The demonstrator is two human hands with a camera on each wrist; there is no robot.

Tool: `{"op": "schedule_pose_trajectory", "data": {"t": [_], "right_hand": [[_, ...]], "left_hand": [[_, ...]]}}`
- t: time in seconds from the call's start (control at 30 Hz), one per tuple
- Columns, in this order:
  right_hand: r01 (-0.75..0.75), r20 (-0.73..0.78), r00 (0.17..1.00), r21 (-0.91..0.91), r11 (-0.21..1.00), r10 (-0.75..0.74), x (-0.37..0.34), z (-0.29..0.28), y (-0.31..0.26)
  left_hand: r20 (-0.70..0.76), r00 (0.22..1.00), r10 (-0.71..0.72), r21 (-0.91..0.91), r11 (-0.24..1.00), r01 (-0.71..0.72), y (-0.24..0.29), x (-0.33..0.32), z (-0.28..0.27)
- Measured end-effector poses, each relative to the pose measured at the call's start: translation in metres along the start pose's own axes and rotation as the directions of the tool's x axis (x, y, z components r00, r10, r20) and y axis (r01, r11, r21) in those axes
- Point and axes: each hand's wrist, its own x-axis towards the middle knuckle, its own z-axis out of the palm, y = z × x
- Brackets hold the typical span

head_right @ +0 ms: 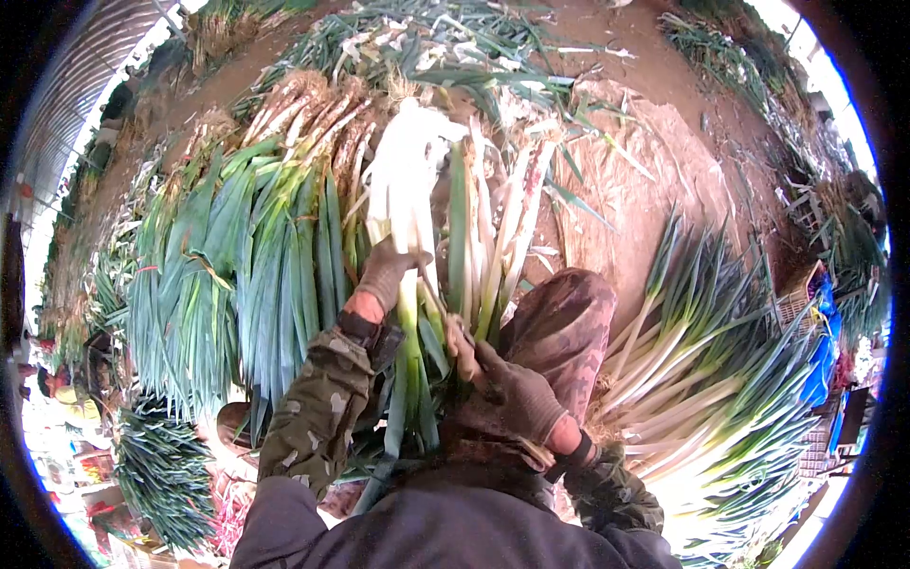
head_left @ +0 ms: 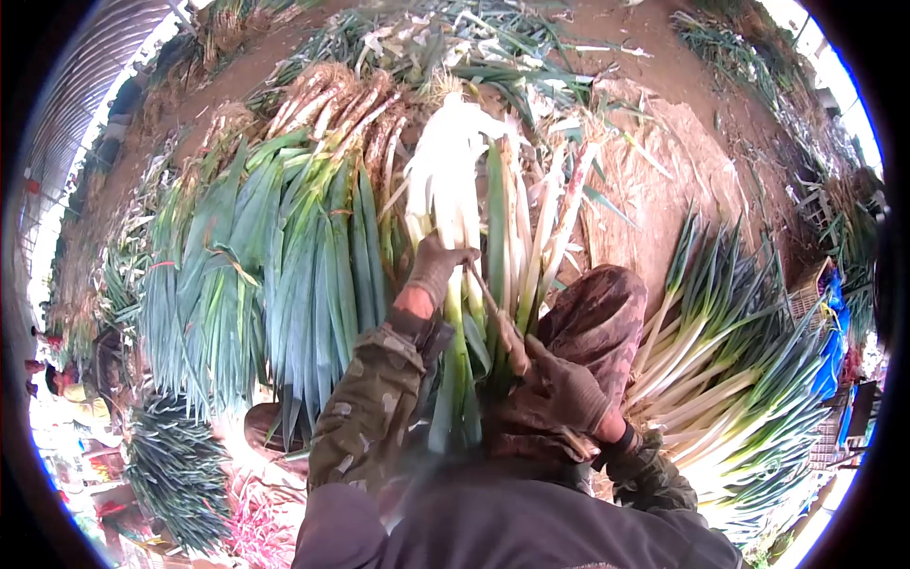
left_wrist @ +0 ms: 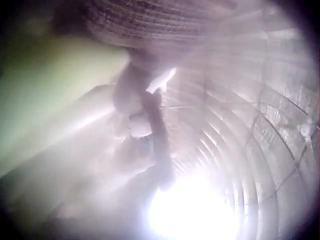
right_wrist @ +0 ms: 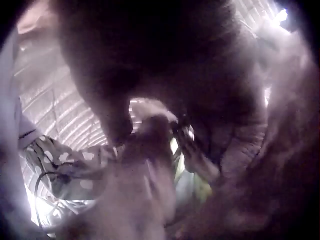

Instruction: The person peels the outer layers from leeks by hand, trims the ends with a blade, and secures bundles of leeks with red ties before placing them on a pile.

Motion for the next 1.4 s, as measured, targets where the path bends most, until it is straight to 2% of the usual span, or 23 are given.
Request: {"op": "schedule_pose_trajectory", "data": {"t": [0.07,0.1,0.13,0.23,0.3,0.37,0.43,0.5,0.57,0.6,0.63,0.67,0.7,0.73,0.77,0.8,0.83,1.0,1.13,1.27,1.33,1.37,1.4], "right_hand": [[0.116,-0.106,0.988,0.022,0.993,-0.113,0.008,-0.004,0.010],[0.166,-0.220,0.966,0.129,0.978,-0.135,0.022,-0.011,0.004],[0.193,-0.306,0.942,0.173,0.966,-0.134,0.030,-0.022,-0.006],[0.124,-0.410,0.912,0.225,0.966,-0.022,0.082,-0.038,-0.038],[0.117,-0.502,0.864,0.139,0.983,-0.032,0.130,-0.027,-0.053],[0.002,-0.379,0.920,0.251,0.968,0.096,0.170,-0.022,-0.075],[0.016,-0.397,0.910,0.322,0.947,0.120,0.198,-0.003,-0.082],[0.088,-0.398,0.916,0.335,0.938,0.057,0.210,-0.001,-0.110],[0.407,-0.513,0.837,0.352,0.843,-0.190,0.209,-0.016,-0.153],[0.316,-0.365,0.922,0.523,0.792,-0.128,0.195,-0.037,-0.187],[0.441,-0.509,0.821,0.278,0.853,-0.259,0.207,-0.044,-0.209],[0.527,-0.485,0.812,0.369,0.765,-0.325,0.195,-0.065,-0.243],[0.682,-0.597,0.669,0.258,0.684,-0.442,0.195,-0.078,-0.277],[0.759,-0.571,0.627,0.294,0.580,-0.530,0.190,-0.094,-0.302],[0.806,-0.639,0.475,0.039,0.591,-0.605,0.216,-0.101,-0.333],[0.764,-0.552,0.547,0.022,0.645,-0.630,0.200,-0.125,-0.368],[0.727,-0.592,0.419,-0.234,0.645,-0.688,0.241,-0.123,-0.410],[0.766,-0.324,0.337,-0.452,0.458,-0.884,0.256,-0.139,-0.469],[0.780,-0.112,0.395,-0.484,0.397,-0.912,0.251,-0.152,-0.423],[0.777,0.079,0.531,-0.441,0.448,-0.843,0.214,-0.167,-0.335],[0.693,0.115,0.662,-0.471,0.546,-0.741,0.187,-0.165,-0.291],[0.409,0.070,0.861,-0.686,0.602,-0.504,0.164,-0.158,-0.280],[0.465,0.069,0.848,-0.569,0.678,-0.525,0.146,-0.158,-0.252]], "left_hand": [[0.007,0.988,0.154,-0.363,0.921,-0.141,0.003,-0.015,0.001],[-0.011,0.993,0.116,-0.287,0.951,-0.114,0.003,-0.015,-0.002],[0.051,0.969,0.243,-0.379,0.902,-0.207,-0.002,-0.018,-0.004],[-0.106,0.987,0.123,-0.027,0.992,-0.127,0.041,-0.062,0.008],[-0.041,0.950,0.308,0.087,0.949,-0.304,0.017,-0.046,-0.002],[-0.061,0.869,0.491,0.257,0.849,-0.461,0.010,-0.027,0.002],[-0.155,0.824,0.546,0.318,0.817,-0.482,0.031,-0.051,-0.002],[-0.227,0.755,0.615,0.470,0.748,-0.469,0.029,-0.043,-0.036],[-0.209,0.737,0.642,0.474,0.726,-0.498,0.064,-0.062,-0.065],[-0.142,0.646,0.750,0.455,0.629,-0.630,0.097,-0.090,-0.065],[-0.031,0.523,0.852,0.874,0.276,-0.399,0.090,-0.074,-0.102],[-0.168,0.549,0.819,0.614,0.522,-0.591,0.122,-0.090,-0.109],[-0.302,0.564,0.769,0.250,0.634,-0.732,0.153,-0.107,-0.116],[-0.385,0.548,0.743,0.117,0.628,-0.769,0.172,-0.109,-0.128],[-0.430,0.524,0.735,0.099,0.616,-0.782,0.187,-0.108,-0.144],[-0.472,0.512,0.718,0.054,0.603,-0.796,0.201,-0.105,-0.154],[-0.496,0.498,0.711,0.026,0.585,-0.810,0.215,-0.102,-0.163],[-0.512,0.501,0.698,-0.099,0.531,-0.841,0.260,-0.088,-0.181],[-0.420,0.591,0.688,-0.344,0.482,-0.806,0.243,-0.082,-0.140],[-0.230,0.725,0.650,-0.664,0.440,-0.605,0.190,-0.089,-0.070],[-0.124,0.769,0.627,-0.778,0.420,-0.468,0.159,-0.099,-0.035],[-0.089,0.803,0.590,-0.808,0.428,-0.404,0.150,-0.112,-0.013],[-0.049,0.838,0.543,-0.824,0.453,-0.341,0.138,-0.131,0.014]]}}
